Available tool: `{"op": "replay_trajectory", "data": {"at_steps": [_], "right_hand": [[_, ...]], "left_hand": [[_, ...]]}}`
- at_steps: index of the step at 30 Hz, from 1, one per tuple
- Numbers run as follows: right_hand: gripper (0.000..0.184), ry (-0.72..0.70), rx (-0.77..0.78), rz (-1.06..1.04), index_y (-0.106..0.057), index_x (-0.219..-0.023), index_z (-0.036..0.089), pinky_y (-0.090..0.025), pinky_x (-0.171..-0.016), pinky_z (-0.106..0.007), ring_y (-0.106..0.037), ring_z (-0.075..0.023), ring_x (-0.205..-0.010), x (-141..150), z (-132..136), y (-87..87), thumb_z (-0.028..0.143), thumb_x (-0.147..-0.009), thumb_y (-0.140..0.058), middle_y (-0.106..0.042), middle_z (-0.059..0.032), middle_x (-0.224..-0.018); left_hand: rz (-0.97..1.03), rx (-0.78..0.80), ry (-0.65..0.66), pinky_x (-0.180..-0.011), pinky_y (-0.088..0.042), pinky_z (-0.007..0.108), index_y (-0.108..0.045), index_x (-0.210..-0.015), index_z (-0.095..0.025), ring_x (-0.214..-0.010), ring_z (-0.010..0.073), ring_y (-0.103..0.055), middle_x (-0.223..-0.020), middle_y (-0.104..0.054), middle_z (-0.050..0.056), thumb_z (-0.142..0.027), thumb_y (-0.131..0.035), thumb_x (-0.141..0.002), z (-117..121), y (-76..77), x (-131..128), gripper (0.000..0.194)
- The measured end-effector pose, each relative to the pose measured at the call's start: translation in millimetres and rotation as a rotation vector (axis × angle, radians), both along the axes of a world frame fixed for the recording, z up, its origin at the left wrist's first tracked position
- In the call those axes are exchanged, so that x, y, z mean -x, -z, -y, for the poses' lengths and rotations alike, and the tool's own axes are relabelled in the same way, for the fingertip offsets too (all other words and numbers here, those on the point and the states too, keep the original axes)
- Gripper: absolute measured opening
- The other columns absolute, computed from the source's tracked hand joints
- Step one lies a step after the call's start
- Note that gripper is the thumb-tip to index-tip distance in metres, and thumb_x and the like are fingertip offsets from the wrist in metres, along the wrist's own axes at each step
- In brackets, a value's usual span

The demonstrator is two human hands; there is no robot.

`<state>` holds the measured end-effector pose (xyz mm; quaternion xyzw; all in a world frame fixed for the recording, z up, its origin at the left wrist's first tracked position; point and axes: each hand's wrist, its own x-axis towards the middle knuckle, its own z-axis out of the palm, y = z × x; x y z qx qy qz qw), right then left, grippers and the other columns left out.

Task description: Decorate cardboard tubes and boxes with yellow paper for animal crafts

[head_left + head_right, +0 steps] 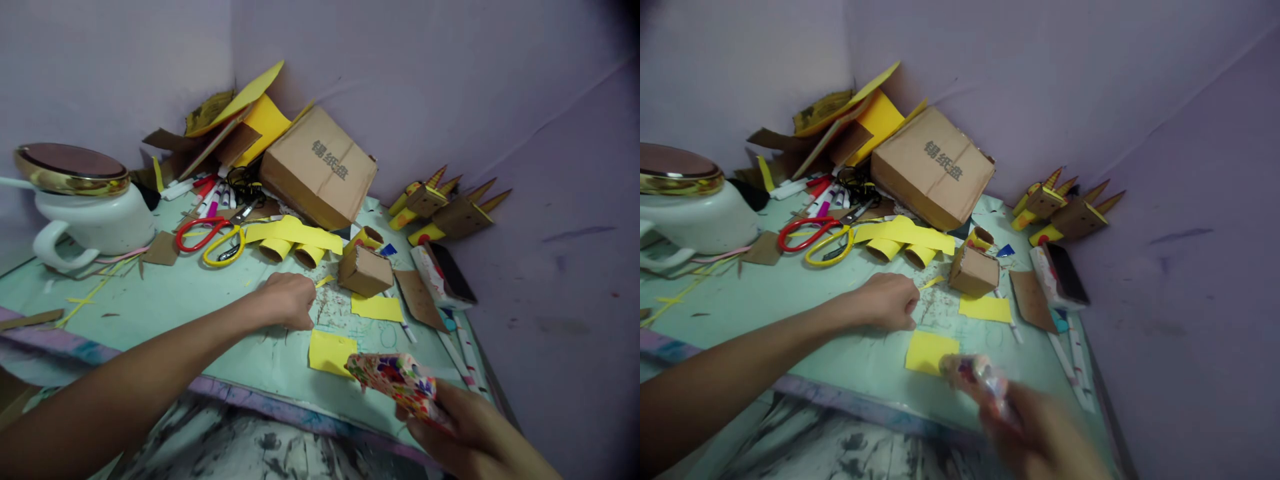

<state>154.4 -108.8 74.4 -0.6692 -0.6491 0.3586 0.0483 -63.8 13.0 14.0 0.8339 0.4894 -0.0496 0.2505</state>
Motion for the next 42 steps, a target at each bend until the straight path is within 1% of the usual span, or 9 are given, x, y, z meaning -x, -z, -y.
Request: {"op": "replay_trajectory", "data": {"at_steps": [4,7,12,17,26,29,33,37,42], "right_hand": [[0.022,0.062,-0.044,0.02,-0.069,-0.083,0.022,-0.053,-0.062,-0.026,-0.067,-0.0253,-0.073,-3,2,1.3,0.036,-0.071,-0.057,-0.074,-0.0048,-0.082],[0.029,0.068,-0.046,-0.008,-0.068,-0.093,0.022,-0.054,-0.065,-0.027,-0.067,-0.0253,-0.075,-2,2,2.7,0.039,-0.073,-0.056,-0.074,-0.0058,-0.088],[0.029,0.073,-0.102,-0.063,-0.066,-0.095,0.022,-0.054,-0.072,-0.029,-0.066,-0.026,-0.084,-4,1,10.0,0.039,-0.075,-0.056,-0.072,-0.0068,-0.094],[0.025,-0.007,-0.019,-0.038,-0.065,-0.095,0.022,-0.053,-0.076,-0.031,-0.065,-0.0262,-0.089,-10,-1,13.6,0.036,-0.079,-0.052,-0.07,-0.008,-0.1],[0.029,-0.087,-0.043,0.063,-0.061,-0.101,0.02,-0.051,-0.062,-0.027,-0.064,-0.0219,-0.069,6,-7,7.5,0.036,-0.082,-0.046,-0.07,-0.0079,-0.096],[0.03,-0.082,-0.022,0.021,-0.059,-0.106,0.02,-0.051,-0.064,-0.026,-0.064,-0.0222,-0.073,8,-10,9.2,0.035,-0.083,-0.046,-0.07,-0.0073,-0.093],[0.022,-0.062,0.006,-0.021,-0.06,-0.098,0.021,-0.051,-0.066,-0.026,-0.064,-0.0226,-0.078,10,-10,10.4,0.032,-0.083,-0.048,-0.069,-0.005,-0.084],[0.02,-0.067,-0.001,-0.079,-0.059,-0.095,0.019,-0.052,-0.066,-0.027,-0.064,-0.0223,-0.077,17,-12,10.4,0.027,-0.081,-0.048,-0.069,-0.0067,-0.09],[0.021,-0.1,-0.005,-0.121,-0.057,-0.098,0.018,-0.051,-0.069,-0.031,-0.063,-0.025,-0.083,16,-22,14.9,0.031,-0.082,-0.049,-0.069,-0.0083,-0.087]], "left_hand": [[-0.007,0.002,-0.007,-0.054,-0.042,0.031,-0.064,-0.066,-0.022,-0.066,0.0236,-0.061,-0.069,-0.068,0.006,-0.033,-0.061,-0.057,0,0.8,0,0.015],[-0.006,0.004,-0.002,-0.054,-0.042,0.031,-0.064,-0.067,-0.022,-0.067,0.0239,-0.061,-0.072,-0.068,0.006,-0.033,-0.06,-0.058,0,-0.2,0,0.015],[-0.008,0.011,-0.003,-0.054,-0.043,0.031,-0.064,-0.067,-0.021,-0.068,0.0238,-0.061,-0.07,-0.068,0.006,-0.033,-0.061,-0.058,1,-2.4,0,0.016],[0.003,0.009,0.004,-0.055,-0.044,0.034,-0.063,-0.065,-0.021,-0.068,0.0257,-0.061,-0.071,-0.068,0.007,-0.03,-0.06,-0.058,0,-1.8,0,0.012],[0.007,0.017,0.005,-0.054,-0.044,0.034,-0.062,-0.065,-0.021,-0.069,0.0264,-0.061,-0.072,-0.067,0.007,-0.031,-0.061,-0.059,1,-2.3,0,0.012],[0.008,0.016,0.01,-0.055,-0.044,0.035,-0.062,-0.064,-0.021,-0.069,0.0264,-0.061,-0.073,-0.068,0.007,-0.031,-0.06,-0.059,0,-2.4,0,0.012],[0.007,0.015,0.011,-0.054,-0.044,0.035,-0.062,-0.064,-0.021,-0.068,0.0258,-0.061,-0.072,-0.068,0.006,-0.03,-0.06,-0.058,0,-1.9,0,0.011],[0.007,0.011,0.011,-0.053,-0.043,0.034,-0.062,-0.064,-0.022,-0.067,0.0258,-0.061,-0.071,-0.068,0.006,-0.031,-0.061,-0.057,0,-0.4,0,0.012],[0.009,0.002,0.005,-0.051,-0.042,0.033,-0.063,-0.065,-0.022,-0.067,0.0266,-0.061,-0.071,-0.068,0.006,-0.031,-0.06,-0.057,0,-0.7,0,0.012]]}}
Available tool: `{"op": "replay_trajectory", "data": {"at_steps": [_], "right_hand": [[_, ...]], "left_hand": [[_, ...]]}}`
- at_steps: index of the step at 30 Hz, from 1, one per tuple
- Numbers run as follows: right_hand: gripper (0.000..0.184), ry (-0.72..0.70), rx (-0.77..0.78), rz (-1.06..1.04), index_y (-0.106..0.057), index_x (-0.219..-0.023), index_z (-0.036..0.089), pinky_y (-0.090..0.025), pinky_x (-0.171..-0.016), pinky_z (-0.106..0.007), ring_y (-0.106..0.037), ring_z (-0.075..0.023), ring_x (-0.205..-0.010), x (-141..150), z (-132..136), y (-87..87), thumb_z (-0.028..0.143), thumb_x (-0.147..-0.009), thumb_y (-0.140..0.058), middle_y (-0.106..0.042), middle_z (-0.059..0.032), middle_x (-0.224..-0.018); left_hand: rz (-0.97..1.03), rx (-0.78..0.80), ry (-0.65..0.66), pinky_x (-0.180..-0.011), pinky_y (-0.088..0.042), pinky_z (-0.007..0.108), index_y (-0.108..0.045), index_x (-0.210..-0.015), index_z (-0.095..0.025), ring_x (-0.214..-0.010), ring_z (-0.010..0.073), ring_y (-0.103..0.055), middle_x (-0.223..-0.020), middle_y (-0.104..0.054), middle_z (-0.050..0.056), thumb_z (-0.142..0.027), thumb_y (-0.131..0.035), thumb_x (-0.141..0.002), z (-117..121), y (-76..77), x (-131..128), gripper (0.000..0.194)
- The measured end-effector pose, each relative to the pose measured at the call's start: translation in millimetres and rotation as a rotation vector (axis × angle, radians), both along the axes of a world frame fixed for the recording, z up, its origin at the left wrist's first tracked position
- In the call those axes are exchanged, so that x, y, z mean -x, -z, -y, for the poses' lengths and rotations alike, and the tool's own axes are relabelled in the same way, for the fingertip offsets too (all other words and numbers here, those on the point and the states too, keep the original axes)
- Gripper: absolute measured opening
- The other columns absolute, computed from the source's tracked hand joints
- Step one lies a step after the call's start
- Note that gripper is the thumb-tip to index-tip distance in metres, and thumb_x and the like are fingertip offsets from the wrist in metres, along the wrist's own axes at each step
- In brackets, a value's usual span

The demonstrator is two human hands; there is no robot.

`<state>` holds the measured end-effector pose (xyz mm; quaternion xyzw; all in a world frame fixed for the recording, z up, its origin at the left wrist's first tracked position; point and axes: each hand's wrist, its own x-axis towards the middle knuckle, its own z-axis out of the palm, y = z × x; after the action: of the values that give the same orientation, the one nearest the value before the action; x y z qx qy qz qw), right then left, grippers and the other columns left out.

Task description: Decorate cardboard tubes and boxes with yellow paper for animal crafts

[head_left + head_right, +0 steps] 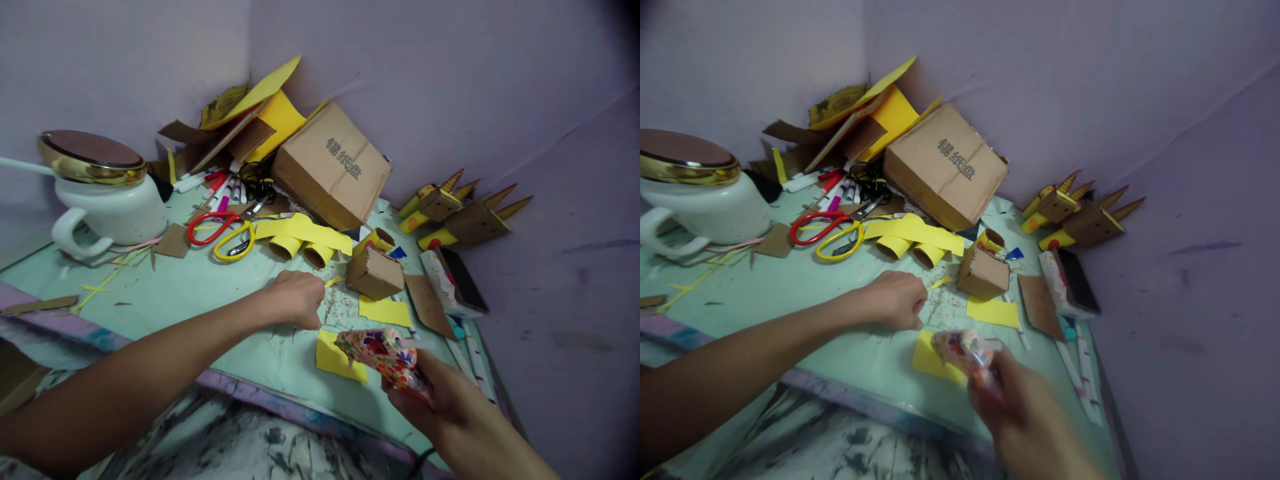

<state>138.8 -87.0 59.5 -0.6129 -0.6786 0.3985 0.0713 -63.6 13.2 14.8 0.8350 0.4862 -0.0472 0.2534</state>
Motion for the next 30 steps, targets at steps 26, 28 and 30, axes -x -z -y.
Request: {"op": "replay_trajectory", "data": {"at_steps": [26,28,30], "right_hand": [[0.043,0.458,0.081,-0.232,-0.065,-0.102,0.022,-0.055,-0.068,-0.03,-0.066,-0.0268,-0.087,-56,19,-16.0,0.041,-0.063,-0.07,-0.069,-0.0095,-0.104],[0.034,0.574,0.014,-0.367,-0.064,-0.09,0.022,-0.051,-0.051,-0.021,-0.063,-0.0169,-0.063,-64,14,-20.5,0.04,-0.063,-0.073,-0.07,-0.0047,-0.082],[0.027,0.712,-0.107,-0.475,-0.06,-0.074,0.021,-0.036,-0.036,-0.013,-0.047,-0.0067,-0.043,-73,7,-21.5,0.039,-0.063,-0.075,-0.059,0.0029,-0.057]], "left_hand": [[-0.002,-0.016,-0.025,-0.047,-0.034,0.029,-0.063,-0.061,-0.023,-0.062,0.023,-0.059,-0.067,-0.066,0.004,-0.034,-0.058,-0.056,0,4.3,1,0.013],[-0.008,-0.025,-0.031,-0.047,-0.032,0.029,-0.063,-0.061,-0.023,-0.063,0.0231,-0.059,-0.067,-0.067,0.004,-0.034,-0.057,-0.056,-1,4.7,1,0.013],[-0.013,-0.034,-0.036,-0.047,-0.031,0.028,-0.062,-0.06,-0.024,-0.064,0.023,-0.059,-0.068,-0.067,0.004,-0.034,-0.056,-0.056,-1,4.0,0,0.013]]}}
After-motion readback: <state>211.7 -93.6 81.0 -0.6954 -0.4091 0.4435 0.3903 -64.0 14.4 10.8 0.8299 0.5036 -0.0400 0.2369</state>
